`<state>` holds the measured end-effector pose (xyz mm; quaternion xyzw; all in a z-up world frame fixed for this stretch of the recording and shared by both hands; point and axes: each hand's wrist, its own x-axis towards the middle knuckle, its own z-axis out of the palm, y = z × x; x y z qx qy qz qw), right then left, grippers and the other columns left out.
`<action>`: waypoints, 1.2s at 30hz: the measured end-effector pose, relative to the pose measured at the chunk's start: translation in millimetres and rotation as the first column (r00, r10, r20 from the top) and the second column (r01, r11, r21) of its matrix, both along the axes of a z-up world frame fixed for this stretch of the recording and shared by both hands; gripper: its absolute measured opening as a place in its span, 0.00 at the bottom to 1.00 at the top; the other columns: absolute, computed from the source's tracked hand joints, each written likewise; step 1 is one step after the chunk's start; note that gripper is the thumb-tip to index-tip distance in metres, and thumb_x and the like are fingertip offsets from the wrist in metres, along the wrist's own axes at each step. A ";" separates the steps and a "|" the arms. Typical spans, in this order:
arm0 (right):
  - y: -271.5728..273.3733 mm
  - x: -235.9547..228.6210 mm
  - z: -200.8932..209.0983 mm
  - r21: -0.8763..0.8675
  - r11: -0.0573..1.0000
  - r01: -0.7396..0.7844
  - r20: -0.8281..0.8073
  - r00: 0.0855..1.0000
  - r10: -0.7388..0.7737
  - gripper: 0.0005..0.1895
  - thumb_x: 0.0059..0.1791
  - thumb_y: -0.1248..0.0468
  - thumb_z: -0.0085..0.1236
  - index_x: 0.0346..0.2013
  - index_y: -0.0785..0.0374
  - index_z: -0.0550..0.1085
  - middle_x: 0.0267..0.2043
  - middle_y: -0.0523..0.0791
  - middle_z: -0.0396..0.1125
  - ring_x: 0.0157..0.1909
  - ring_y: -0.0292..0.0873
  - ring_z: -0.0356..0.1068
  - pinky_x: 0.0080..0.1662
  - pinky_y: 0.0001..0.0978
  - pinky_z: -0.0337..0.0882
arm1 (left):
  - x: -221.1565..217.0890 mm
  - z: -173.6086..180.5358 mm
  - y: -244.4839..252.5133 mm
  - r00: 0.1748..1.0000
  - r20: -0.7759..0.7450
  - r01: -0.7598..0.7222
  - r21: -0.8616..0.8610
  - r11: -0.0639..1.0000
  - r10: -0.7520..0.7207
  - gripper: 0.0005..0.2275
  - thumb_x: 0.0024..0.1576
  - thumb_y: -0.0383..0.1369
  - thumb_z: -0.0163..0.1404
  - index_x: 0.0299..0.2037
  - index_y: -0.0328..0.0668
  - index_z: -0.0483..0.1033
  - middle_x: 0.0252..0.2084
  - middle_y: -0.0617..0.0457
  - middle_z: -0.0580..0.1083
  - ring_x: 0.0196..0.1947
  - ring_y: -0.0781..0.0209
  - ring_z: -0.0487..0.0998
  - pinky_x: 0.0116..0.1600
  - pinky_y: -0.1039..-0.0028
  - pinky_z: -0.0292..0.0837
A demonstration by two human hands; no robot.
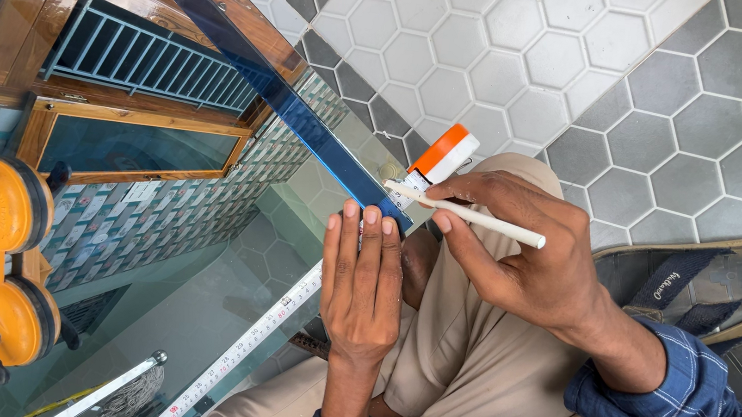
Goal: The person sits on the floor and uses a metal file to scrape a small area on a glass pane. They then use a tape measure and a white marker to measure and mark specific points on the glass.
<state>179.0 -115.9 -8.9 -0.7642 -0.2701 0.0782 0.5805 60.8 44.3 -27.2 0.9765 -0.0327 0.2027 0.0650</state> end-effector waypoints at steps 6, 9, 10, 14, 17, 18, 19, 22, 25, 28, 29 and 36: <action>0.3 -1.6 2.2 0.026 1.000 0.013 0.037 0.999 -0.014 0.10 0.50 0.70 0.63 0.46 0.68 0.78 0.39 0.49 0.77 0.36 0.40 0.78 0.35 0.30 0.73 | -0.4 0.2 2.0 1.000 -0.011 0.024 -0.006 1.000 -0.024 0.12 0.64 0.19 0.50 0.56 0.20 0.74 0.60 0.31 0.72 0.64 0.32 0.73 0.69 0.45 0.71; 0.3 -3.0 4.0 0.042 0.999 0.026 0.063 0.998 -0.029 0.10 0.52 0.69 0.62 0.47 0.68 0.78 0.40 0.49 0.77 0.38 0.40 0.79 0.38 0.29 0.75 | -0.5 1.1 2.4 0.999 -0.010 0.031 -0.013 0.999 -0.031 0.12 0.63 0.18 0.50 0.56 0.19 0.74 0.60 0.30 0.72 0.64 0.31 0.73 0.69 0.44 0.71; 0.7 -3.4 4.4 0.031 0.999 0.029 0.055 0.998 -0.031 0.10 0.51 0.70 0.62 0.47 0.68 0.78 0.41 0.49 0.77 0.39 0.41 0.79 0.38 0.30 0.75 | -0.3 1.2 2.5 0.999 -0.013 0.030 -0.015 0.999 -0.030 0.12 0.63 0.18 0.50 0.56 0.19 0.74 0.60 0.30 0.72 0.64 0.31 0.73 0.69 0.44 0.71; 1.7 -4.2 4.8 0.019 1.000 -0.019 0.135 0.991 0.016 0.11 0.51 0.70 0.62 0.48 0.67 0.77 0.46 0.50 0.76 0.51 0.47 0.78 0.49 0.37 0.75 | 0.5 3.2 1.4 1.000 -0.002 0.026 -0.022 0.999 -0.026 0.11 0.64 0.19 0.50 0.56 0.19 0.74 0.60 0.31 0.72 0.64 0.31 0.73 0.69 0.43 0.71; 2.9 -4.6 3.5 -0.021 0.998 -0.057 0.224 0.973 0.060 0.13 0.50 0.70 0.61 0.49 0.67 0.76 0.50 0.51 0.76 0.60 0.51 0.74 0.61 0.47 0.69 | 0.8 4.0 1.0 1.000 -0.003 0.024 -0.021 0.999 -0.024 0.12 0.64 0.19 0.50 0.56 0.18 0.73 0.60 0.31 0.71 0.64 0.30 0.73 0.68 0.43 0.72; 3.1 -4.9 2.6 -0.043 0.997 -0.061 0.244 0.967 0.070 0.14 0.49 0.70 0.61 0.50 0.67 0.76 0.52 0.52 0.75 0.61 0.51 0.73 0.65 0.51 0.66 | 0.9 3.6 0.7 1.000 0.001 0.023 -0.023 0.999 -0.023 0.12 0.64 0.19 0.50 0.56 0.19 0.73 0.60 0.31 0.71 0.64 0.31 0.73 0.68 0.43 0.72; 3.6 -6.1 1.6 -0.038 0.998 -0.059 0.232 0.971 0.066 0.14 0.50 0.69 0.60 0.50 0.66 0.76 0.52 0.52 0.75 0.62 0.51 0.73 0.66 0.51 0.65 | 0.7 3.2 0.5 1.000 0.003 0.023 -0.025 0.999 -0.022 0.12 0.64 0.19 0.50 0.56 0.19 0.73 0.60 0.31 0.71 0.64 0.31 0.73 0.68 0.43 0.72; 5.3 -10.1 -1.6 -0.033 0.998 -0.057 0.203 0.977 0.062 0.13 0.52 0.69 0.59 0.52 0.66 0.75 0.54 0.52 0.74 0.63 0.49 0.73 0.70 0.52 0.62 | -0.2 1.9 0.7 1.000 0.004 0.020 -0.033 0.999 -0.020 0.12 0.64 0.19 0.50 0.56 0.20 0.73 0.61 0.32 0.71 0.64 0.31 0.72 0.69 0.43 0.72; 7.3 -12.8 -4.7 -0.037 0.998 -0.055 0.205 0.977 0.061 0.14 0.53 0.69 0.58 0.53 0.67 0.74 0.52 0.49 0.75 0.63 0.48 0.73 0.71 0.54 0.62 | -0.4 2.5 1.0 1.000 0.000 0.014 -0.044 0.999 -0.014 0.12 0.64 0.19 0.50 0.57 0.20 0.73 0.61 0.32 0.71 0.65 0.31 0.72 0.69 0.43 0.72; 8.1 -17.5 -9.0 -0.037 0.998 -0.050 0.194 0.979 0.057 0.12 0.54 0.69 0.56 0.53 0.68 0.73 0.50 0.46 0.76 0.64 0.49 0.73 0.71 0.55 0.61 | -0.6 1.9 0.7 1.000 -0.003 0.013 -0.051 0.999 -0.013 0.12 0.64 0.19 0.50 0.57 0.20 0.73 0.61 0.32 0.71 0.65 0.32 0.72 0.69 0.43 0.71; 8.7 -19.3 -10.5 -0.040 0.998 -0.048 0.186 0.981 0.054 0.12 0.54 0.69 0.56 0.52 0.67 0.73 0.49 0.46 0.76 0.64 0.49 0.73 0.71 0.56 0.61 | -1.1 1.7 0.9 1.000 -0.002 0.011 -0.051 0.999 -0.011 0.12 0.64 0.19 0.50 0.57 0.20 0.73 0.61 0.32 0.71 0.65 0.32 0.72 0.69 0.43 0.71; 12.4 -25.7 -18.2 0.022 1.000 -0.018 0.175 0.984 0.014 0.12 0.53 0.71 0.56 0.52 0.68 0.72 0.52 0.49 0.76 0.64 0.48 0.73 0.70 0.56 0.62 | -1.8 1.0 1.0 1.000 -0.007 0.011 -0.050 0.999 -0.012 0.13 0.64 0.19 0.51 0.57 0.21 0.73 0.61 0.33 0.71 0.65 0.32 0.72 0.69 0.43 0.72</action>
